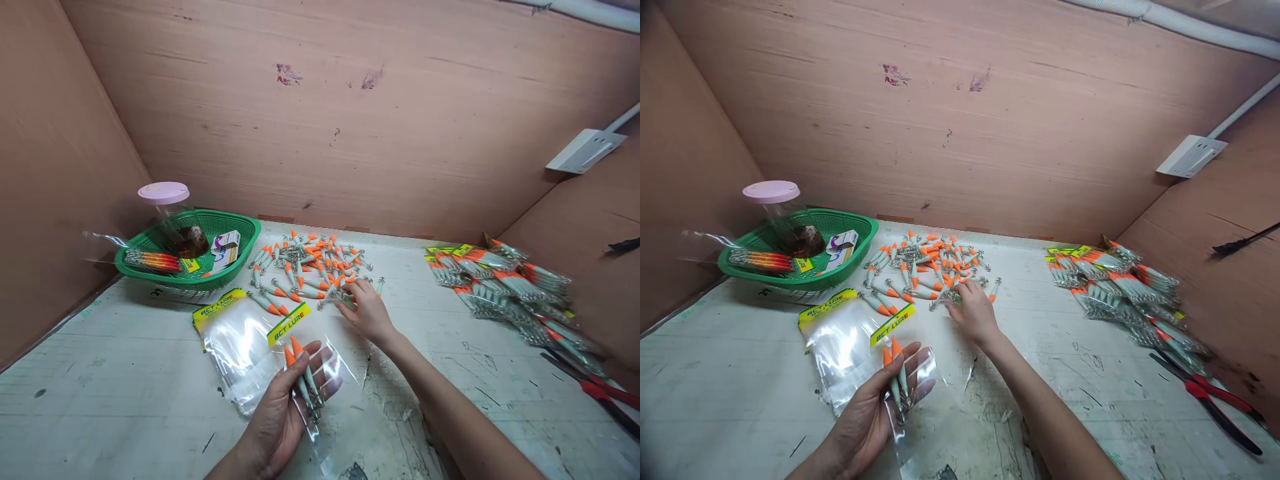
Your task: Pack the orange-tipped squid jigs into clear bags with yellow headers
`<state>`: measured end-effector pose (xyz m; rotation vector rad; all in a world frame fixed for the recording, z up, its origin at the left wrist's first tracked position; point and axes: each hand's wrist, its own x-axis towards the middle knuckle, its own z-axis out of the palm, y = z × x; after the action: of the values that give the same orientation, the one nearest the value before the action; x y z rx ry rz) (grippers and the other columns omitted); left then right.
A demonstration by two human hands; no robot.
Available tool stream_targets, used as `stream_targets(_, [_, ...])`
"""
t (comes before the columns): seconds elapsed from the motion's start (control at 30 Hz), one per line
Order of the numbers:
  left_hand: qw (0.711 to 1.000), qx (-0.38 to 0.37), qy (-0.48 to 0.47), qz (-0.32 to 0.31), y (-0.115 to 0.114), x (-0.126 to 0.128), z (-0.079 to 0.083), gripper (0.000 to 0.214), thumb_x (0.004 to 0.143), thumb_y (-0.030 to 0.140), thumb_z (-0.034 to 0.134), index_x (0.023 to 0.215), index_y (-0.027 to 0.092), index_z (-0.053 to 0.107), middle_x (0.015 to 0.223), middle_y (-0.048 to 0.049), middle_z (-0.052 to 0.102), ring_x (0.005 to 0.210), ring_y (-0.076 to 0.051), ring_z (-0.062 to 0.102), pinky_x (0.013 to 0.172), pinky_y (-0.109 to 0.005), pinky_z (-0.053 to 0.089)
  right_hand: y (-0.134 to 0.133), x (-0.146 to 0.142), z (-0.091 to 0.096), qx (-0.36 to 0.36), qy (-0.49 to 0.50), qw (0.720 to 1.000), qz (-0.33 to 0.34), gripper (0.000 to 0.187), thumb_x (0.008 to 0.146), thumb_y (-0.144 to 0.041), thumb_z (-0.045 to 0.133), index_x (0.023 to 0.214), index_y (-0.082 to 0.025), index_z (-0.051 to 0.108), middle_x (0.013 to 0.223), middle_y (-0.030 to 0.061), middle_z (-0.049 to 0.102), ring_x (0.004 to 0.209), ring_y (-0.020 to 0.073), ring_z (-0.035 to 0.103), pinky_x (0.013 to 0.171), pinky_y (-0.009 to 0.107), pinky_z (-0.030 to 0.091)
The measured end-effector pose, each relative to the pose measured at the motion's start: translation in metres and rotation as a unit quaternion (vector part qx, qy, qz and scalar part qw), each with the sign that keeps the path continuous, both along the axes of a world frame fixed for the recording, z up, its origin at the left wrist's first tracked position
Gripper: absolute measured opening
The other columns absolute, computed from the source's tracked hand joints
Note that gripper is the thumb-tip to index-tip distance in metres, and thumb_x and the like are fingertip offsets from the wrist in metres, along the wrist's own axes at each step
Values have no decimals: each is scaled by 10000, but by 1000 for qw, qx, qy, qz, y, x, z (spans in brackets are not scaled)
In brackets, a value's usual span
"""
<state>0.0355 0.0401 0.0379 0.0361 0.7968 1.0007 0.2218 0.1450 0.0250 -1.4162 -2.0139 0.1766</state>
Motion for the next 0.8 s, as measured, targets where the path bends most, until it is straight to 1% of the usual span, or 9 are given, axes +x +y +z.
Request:
stream_targets(0.13, [1000, 4, -1, 9, 3, -2, -2, 283, 814, 177, 604, 1089, 116, 577, 1066, -126, 691, 931, -222, 674, 834, -360, 542, -1, 1, -2, -9, 38, 999, -8, 123, 742, -131, 544, 822, -218, 579, 864, 70, 587, 853, 239, 538, 754, 387, 464])
stream_targets(0.2, [1000, 8, -6, 13, 3, -3, -3, 284, 811, 175, 607, 1088, 116, 580, 1064, -126, 692, 958, -227, 665, 875, -374, 525, -6, 8, -2, -21, 69, 997, -14, 104, 744, -159, 549, 818, -216, 595, 854, 66, 591, 834, 230, 540, 748, 380, 462])
stream_targets(0.27, [1000, 11, -7, 13, 3, -4, -5, 285, 809, 174, 609, 1086, 114, 582, 1060, -126, 693, 962, -228, 664, 891, -380, 518, -11, 17, -2, -42, 106, 993, -26, 88, 751, -220, 571, 827, -206, 613, 834, 60, 597, 748, 203, 542, 701, 361, 467])
stream_targets(0.37, [1000, 11, -4, 8, 2, -4, -6, 280, 811, 179, 608, 1082, 109, 582, 1053, -127, 695, 945, -230, 670, 872, -382, 529, -16, 32, -2, -85, 175, 980, -50, 225, 754, -355, 608, 889, -176, 629, 786, 52, 611, 587, 147, 507, 570, 309, 457])
stream_targets(0.43, [1000, 13, -1, 7, 2, -4, -5, 277, 813, 182, 607, 1079, 108, 581, 1049, -127, 697, 938, -233, 672, 857, -381, 537, -20, 39, -2, -114, 223, 966, -61, 331, 732, -435, 634, 912, -158, 627, 764, 51, 617, 559, 132, 501, 522, 283, 442])
stream_targets(0.5, [1000, 15, 1, 7, 3, -4, -5, 279, 813, 182, 607, 1080, 108, 578, 1041, -125, 699, 932, -234, 674, 846, -374, 542, -26, 45, 0, -140, 266, 951, -65, 394, 705, -489, 654, 901, -149, 621, 759, 52, 617, 565, 128, 511, 503, 267, 435])
stream_targets(0.57, [1000, 13, 3, 10, 4, -4, -4, 280, 814, 179, 605, 1083, 106, 574, 1025, -122, 704, 921, -233, 678, 838, -366, 546, -33, 50, 1, -163, 301, 937, -64, 428, 692, -522, 659, 888, -144, 611, 746, 46, 608, 550, 118, 506, 482, 257, 426])
stream_targets(0.67, [1000, 10, 3, 11, 5, -4, -4, 274, 816, 175, 601, 1080, 107, 574, 1011, -119, 708, 914, -231, 680, 833, -361, 548, -40, 54, 2, -193, 329, 923, -57, 445, 658, -520, 696, 878, -145, 605, 690, 18, 572, 528, 107, 483, 452, 242, 411])
stream_targets(0.8, [1000, 10, 1, 5, 3, -3, -6, 264, 816, 170, 600, 1071, 107, 579, 1008, -118, 707, 908, -228, 682, 819, -353, 554, -33, 52, 1, -215, 329, 918, -47, 438, 595, -494, 753, 836, -157, 612, 675, 5, 551, 547, 120, 483, 440, 242, 410])
